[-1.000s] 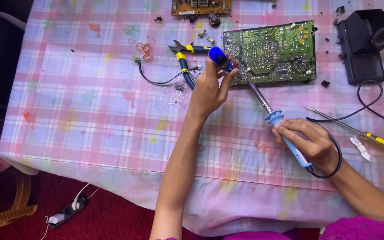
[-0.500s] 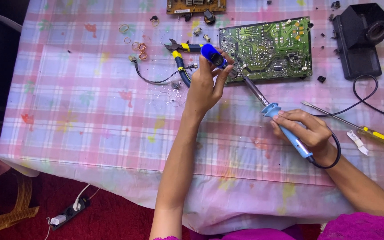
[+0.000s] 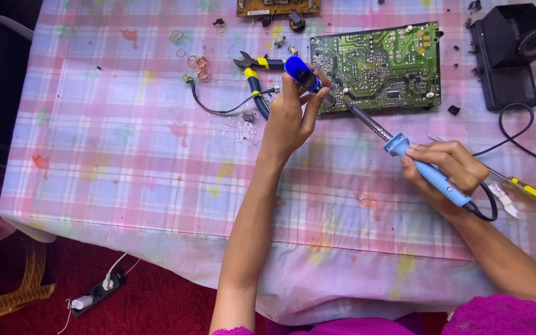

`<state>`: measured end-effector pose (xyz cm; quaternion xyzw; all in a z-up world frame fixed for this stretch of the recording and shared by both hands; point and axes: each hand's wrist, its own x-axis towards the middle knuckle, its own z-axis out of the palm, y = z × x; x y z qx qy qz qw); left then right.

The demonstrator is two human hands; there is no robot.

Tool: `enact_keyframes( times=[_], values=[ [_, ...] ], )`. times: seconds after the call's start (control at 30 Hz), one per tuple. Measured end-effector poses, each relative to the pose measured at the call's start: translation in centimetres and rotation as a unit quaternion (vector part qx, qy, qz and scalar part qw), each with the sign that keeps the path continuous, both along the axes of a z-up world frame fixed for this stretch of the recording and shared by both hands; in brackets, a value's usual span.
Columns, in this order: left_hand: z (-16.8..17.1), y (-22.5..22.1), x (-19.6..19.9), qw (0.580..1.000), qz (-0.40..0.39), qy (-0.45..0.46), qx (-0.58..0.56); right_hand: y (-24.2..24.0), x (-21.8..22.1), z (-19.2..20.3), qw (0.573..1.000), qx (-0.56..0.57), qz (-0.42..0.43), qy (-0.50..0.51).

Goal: Desoldering electronic components from a circuit board using a soldering iron and a desoldering pump.

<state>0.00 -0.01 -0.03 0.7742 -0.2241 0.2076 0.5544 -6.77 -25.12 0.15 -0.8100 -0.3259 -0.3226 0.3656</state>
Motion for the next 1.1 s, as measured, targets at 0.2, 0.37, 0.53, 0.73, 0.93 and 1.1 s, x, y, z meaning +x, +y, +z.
enact_keyframes(
  times=[0.2, 0.37, 0.53, 0.73, 0.93, 1.1],
  values=[
    [-0.3, 0.0, 0.2, 1.000, 0.013, -0.009, 0.018, -0.6, 0.3, -0.7, 1.000, 0.006, -0.017, 0.016],
    [-0.3, 0.0, 0.3, 1.000, 0.011, -0.008, 0.017, -0.8, 0.4, -0.9, 1.000, 0.008, -0.017, 0.024],
    [-0.4, 0.1, 0.3, 1.000, 0.015, -0.008, 0.024, -0.9, 0.5, -1.0, 0.999, 0.012, -0.018, 0.026],
    [-0.4, 0.1, 0.3, 1.000, 0.017, -0.006, 0.022, -0.7, 0.6, -0.7, 0.999, 0.021, -0.017, 0.031],
    [-0.4, 0.1, 0.4, 0.999, 0.014, -0.016, 0.027, -0.7, 1.0, -0.5, 0.999, 0.033, -0.021, 0.033],
    [0.0, 0.0, 0.2, 1.000, 0.013, -0.005, 0.016, -1.8, 2.4, 0.7, 0.992, 0.046, -0.011, 0.119]
  ],
)
